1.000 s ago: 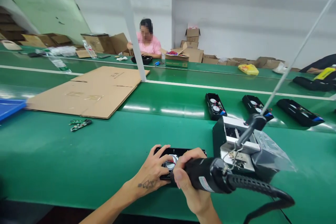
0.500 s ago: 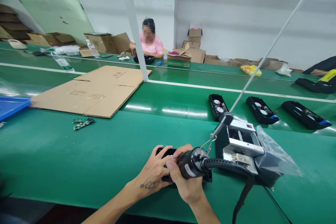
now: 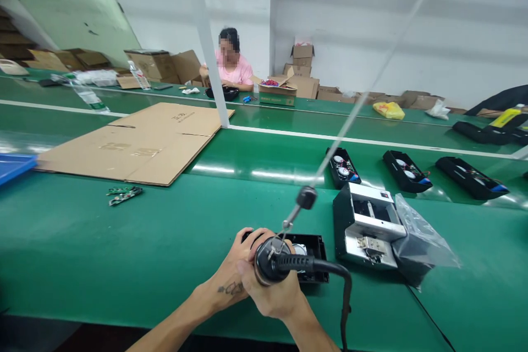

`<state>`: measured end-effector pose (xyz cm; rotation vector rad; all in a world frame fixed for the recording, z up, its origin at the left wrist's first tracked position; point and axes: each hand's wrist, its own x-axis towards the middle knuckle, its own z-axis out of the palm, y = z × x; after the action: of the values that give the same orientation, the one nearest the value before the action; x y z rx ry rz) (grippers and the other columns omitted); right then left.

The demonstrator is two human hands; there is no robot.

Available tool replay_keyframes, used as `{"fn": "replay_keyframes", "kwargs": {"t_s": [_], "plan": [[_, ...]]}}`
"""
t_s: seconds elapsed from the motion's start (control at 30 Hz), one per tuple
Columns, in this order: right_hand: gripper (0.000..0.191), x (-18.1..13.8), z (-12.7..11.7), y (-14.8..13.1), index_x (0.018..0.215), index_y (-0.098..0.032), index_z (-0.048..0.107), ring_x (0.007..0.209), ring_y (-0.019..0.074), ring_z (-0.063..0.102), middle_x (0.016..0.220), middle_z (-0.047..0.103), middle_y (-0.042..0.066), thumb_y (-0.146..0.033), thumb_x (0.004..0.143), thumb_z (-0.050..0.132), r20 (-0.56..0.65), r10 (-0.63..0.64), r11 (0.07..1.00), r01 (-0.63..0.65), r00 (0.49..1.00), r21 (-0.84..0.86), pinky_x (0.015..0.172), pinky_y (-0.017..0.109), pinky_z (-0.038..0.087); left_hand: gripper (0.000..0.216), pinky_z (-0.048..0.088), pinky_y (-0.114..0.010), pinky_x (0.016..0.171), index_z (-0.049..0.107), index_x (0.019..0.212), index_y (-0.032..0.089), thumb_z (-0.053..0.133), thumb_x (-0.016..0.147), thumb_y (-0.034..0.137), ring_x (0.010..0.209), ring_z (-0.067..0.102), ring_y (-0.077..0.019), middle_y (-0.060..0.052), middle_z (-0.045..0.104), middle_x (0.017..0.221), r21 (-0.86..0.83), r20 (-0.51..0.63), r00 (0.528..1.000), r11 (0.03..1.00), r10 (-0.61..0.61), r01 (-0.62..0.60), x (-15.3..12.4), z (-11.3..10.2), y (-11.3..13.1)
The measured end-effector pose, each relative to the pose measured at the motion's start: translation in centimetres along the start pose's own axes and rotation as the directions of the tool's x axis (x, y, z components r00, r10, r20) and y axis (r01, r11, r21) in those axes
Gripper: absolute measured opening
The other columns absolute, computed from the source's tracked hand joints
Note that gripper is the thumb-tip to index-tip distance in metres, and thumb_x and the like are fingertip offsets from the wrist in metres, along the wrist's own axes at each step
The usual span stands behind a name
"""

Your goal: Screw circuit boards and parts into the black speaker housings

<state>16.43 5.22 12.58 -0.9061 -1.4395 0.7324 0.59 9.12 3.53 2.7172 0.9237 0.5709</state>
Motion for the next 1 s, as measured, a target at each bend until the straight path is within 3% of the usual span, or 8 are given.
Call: {"fn": "replay_keyframes", "kwargs": {"t_s": [0.2, 0.37, 0.43, 0.5, 0.57, 0.63, 0.8, 1.0], "plan": [[0.021, -0.5, 0.5, -0.1, 0.086, -0.029, 0.065, 0.064, 0.0190, 0.063, 0.073, 0.067, -0.003, -0.029, 0.082, 0.086, -0.041, 0.048, 0.998, -0.046, 0.998, 0.033, 0.063, 0.034, 0.053, 0.045, 0.035, -0.066, 0.124, 0.067, 0.142, 0.033, 0.074, 0.098, 0.031, 0.148, 0.051, -0.0398, -0.007, 0.068, 0.149, 0.002, -0.042, 0.999, 1.000, 0.028, -0.028, 0.3, -0.3, 0.1], [0.012, -0.6, -5.2, -1.8, 0.104, -0.030, 0.055, 0.046, 0.0120, 0.052, 0.060, 0.050, -0.011, -0.037, 0.103, 0.065, -0.256, 0.070, 0.989, -0.034, 0.964, 0.144, 0.048, 0.026, 0.045, 0.016, 0.020, -0.079, 0.130, 0.080, 0.096, 0.028, 0.091, 0.085, 0.033, 0.157, 0.042, -0.0456, -0.004, 0.072, 0.137, -0.054, 0.002, 0.998, 0.997, 0.056, -0.056, 0.0, -0.9, -0.6], [0.016, -0.2, -9.3, -2.8, 0.102, -0.027, 0.059, 0.046, 0.0118, 0.052, 0.057, 0.052, -0.011, -0.034, 0.098, 0.073, -0.500, 0.058, 0.991, 0.009, 0.864, 0.130, 0.051, 0.028, 0.047, 0.016, 0.015, -0.083, 0.130, 0.077, 0.092, 0.025, 0.090, 0.086, 0.032, 0.160, 0.039, -0.0458, -0.005, 0.071, 0.139, -0.086, -0.027, 0.999, 0.996, 0.025, -0.027, -0.3, -1.4, -0.5], [0.023, 0.4, -13.3, -3.3, 0.096, -0.024, 0.065, 0.047, 0.0130, 0.055, 0.056, 0.056, -0.010, -0.030, 0.088, 0.086, -0.735, -0.023, 0.999, -0.015, 0.678, -0.045, 0.055, 0.031, 0.049, 0.016, 0.015, -0.085, 0.129, 0.073, 0.095, 0.023, 0.088, 0.089, 0.027, 0.161, 0.039, -0.0452, -0.007, 0.070, 0.141, -0.100, -0.049, 0.999, 0.995, 0.005, -0.010, -0.4, -1.8, 0.1], [0.026, 1.0, -16.6, -2.9, 0.091, -0.023, 0.067, 0.047, 0.0142, 0.055, 0.056, 0.059, -0.009, -0.031, 0.083, 0.090, -0.843, -0.154, 0.980, -0.026, 0.516, -0.196, 0.058, 0.035, 0.051, 0.019, 0.015, -0.086, 0.129, 0.071, 0.100, 0.023, 0.087, 0.089, 0.023, 0.160, 0.041, -0.0445, -0.008, 0.072, 0.136, -0.100, -0.051, 0.999, 0.995, 0.015, -0.020, 0.0, -1.9, 0.9], [0.027, 1.5, -18.7, -1.8, 0.086, -0.022, 0.066, 0.046, 0.0153, 0.055, 0.055, 0.061, -0.008, -0.033, 0.082, 0.091, -0.866, -0.215, 0.966, -0.029, 0.452, -0.255, 0.058, 0.037, 0.050, 0.025, 0.015, -0.085, 0.130, 0.070, 0.107, 0.024, 0.087, 0.090, 0.024, 0.157, 0.046, -0.0431, -0.006, 0.075, 0.127, -0.107, -0.034, 0.999, 0.994, 0.035, -0.038, 0.8, -1.6, 1.8], [0.034, 1.2, -20.1, 0.3, 0.080, -0.022, 0.063, 0.042, 0.0147, 0.054, 0.050, 0.060, -0.007, -0.037, 0.079, 0.093, -0.791, -0.126, 0.969, -0.096, 0.598, -0.227, 0.050, 0.033, 0.046, 0.029, 0.017, -0.083, 0.131, 0.070, 0.108, 0.026, 0.090, 0.090, 0.037, 0.150, 0.056, -0.0421, -0.001, 0.079, 0.105, -0.074, 0.012, 0.998, 0.995, 0.065, -0.064, 2.7, -0.3, 3.0], [0.029, -1.8, -17.9, -1.1, 0.094, -0.022, 0.068, 0.040, 0.0119, 0.051, 0.052, 0.055, -0.008, -0.034, 0.083, 0.091, -0.534, 0.236, 0.969, -0.238, 0.812, 0.066, 0.043, 0.027, 0.042, 0.024, 0.021, -0.072, 0.134, 0.070, 0.103, 0.028, 0.088, 0.093, 0.040, 0.141, 0.063, -0.0355, 0.002, 0.080, 0.087, 0.021, -0.049, 0.996, 0.997, 0.072, -0.071, 2.4, 0.9, 3.3]]}}
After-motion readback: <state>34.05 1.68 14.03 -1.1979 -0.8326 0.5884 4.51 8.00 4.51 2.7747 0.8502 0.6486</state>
